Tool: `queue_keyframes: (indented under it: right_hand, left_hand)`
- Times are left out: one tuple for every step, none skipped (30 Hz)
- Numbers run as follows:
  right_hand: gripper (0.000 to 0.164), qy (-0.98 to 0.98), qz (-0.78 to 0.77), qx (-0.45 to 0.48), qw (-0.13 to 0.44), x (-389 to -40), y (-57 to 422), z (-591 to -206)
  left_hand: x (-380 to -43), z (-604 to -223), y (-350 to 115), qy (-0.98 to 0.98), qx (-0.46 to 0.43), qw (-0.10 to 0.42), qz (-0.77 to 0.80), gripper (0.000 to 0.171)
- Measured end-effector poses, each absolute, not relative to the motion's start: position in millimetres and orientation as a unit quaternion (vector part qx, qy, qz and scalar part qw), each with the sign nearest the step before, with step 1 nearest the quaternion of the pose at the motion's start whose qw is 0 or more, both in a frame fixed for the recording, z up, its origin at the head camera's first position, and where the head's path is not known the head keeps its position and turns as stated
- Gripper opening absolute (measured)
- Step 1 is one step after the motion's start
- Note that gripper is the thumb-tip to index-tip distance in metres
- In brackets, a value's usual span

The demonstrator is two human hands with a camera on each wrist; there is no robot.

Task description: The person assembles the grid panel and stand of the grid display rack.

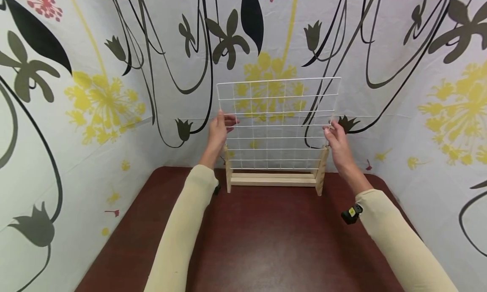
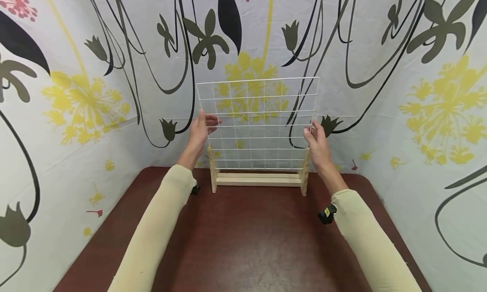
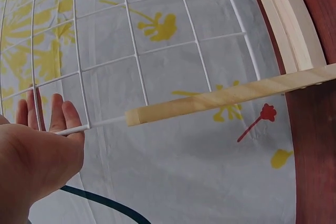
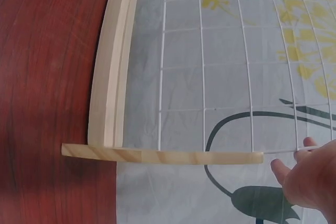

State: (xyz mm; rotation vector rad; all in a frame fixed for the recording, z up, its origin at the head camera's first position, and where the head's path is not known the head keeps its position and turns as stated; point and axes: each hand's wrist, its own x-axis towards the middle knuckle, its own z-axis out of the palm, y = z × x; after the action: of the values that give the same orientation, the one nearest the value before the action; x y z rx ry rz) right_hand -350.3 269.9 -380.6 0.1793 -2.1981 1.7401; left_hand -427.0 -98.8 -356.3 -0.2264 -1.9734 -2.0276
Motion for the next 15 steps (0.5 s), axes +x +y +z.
queue_keyframes:
  right_hand:
    - [0.064, -0.771, 0.611, 0.061, 0.167, -350, 270, -381]
    - [0.064, -0.77, 0.612, 0.061, 0.17, -349, 270, -382]
    - [0.064, -0.769, 0.613, 0.062, 0.171, -349, 270, -382]
    - [0.064, -0.767, 0.614, 0.065, 0.173, -349, 270, -383]
    - [0.064, -0.769, 0.611, 0.067, 0.174, -350, 271, -384]
    - [0.064, -0.77, 0.61, 0.069, 0.175, -350, 271, -385]
    - [0.063, -0.771, 0.608, 0.071, 0.175, -351, 272, -386]
    - [0.063, -0.771, 0.608, 0.073, 0.176, -351, 272, -387]
    - [0.063, -0.771, 0.608, 0.074, 0.177, -352, 272, -388]
    - [0.064, -0.771, 0.608, 0.073, 0.177, -352, 272, -389]
    - [0.064, -0.77, 0.608, 0.072, 0.177, -353, 272, -390]
    - [0.063, -0.768, 0.612, 0.07, 0.177, -353, 271, -391]
    - [0.063, -0.765, 0.616, 0.068, 0.176, -353, 270, -392]
    - [0.064, -0.761, 0.621, 0.067, 0.175, -354, 269, -392]
    - [0.064, -0.757, 0.626, 0.067, 0.171, -354, 268, -392]
  left_hand:
    - [-427, -357, -98, -0.687, -0.081, 0.15, -0.706, 0.068]
    - [-427, -357, -98, -0.688, -0.082, 0.151, -0.705, 0.068]
    - [-427, -357, -97, -0.688, -0.084, 0.152, -0.704, 0.068]
    - [-427, -357, -97, -0.687, -0.085, 0.153, -0.705, 0.067]
    - [-427, -358, -96, -0.686, -0.085, 0.154, -0.706, 0.067]
    - [-427, -358, -96, -0.685, -0.085, 0.155, -0.707, 0.067]
    - [-427, -358, -96, -0.684, -0.086, 0.155, -0.708, 0.068]
    - [-427, -359, -96, -0.683, -0.087, 0.156, -0.709, 0.068]
    - [-428, -359, -96, -0.681, -0.088, 0.156, -0.71, 0.068]
    - [-428, -360, -97, -0.681, -0.089, 0.155, -0.71, 0.068]
    - [-428, -360, -97, -0.681, -0.09, 0.154, -0.71, 0.069]
    - [-428, -361, -97, -0.682, -0.091, 0.154, -0.709, 0.069]
    - [-427, -361, -98, -0.681, -0.092, 0.154, -0.71, 0.068]
    - [-427, -361, -98, -0.681, -0.092, 0.154, -0.71, 0.067]
    - [-427, -362, -99, -0.681, -0.092, 0.155, -0.71, 0.066]
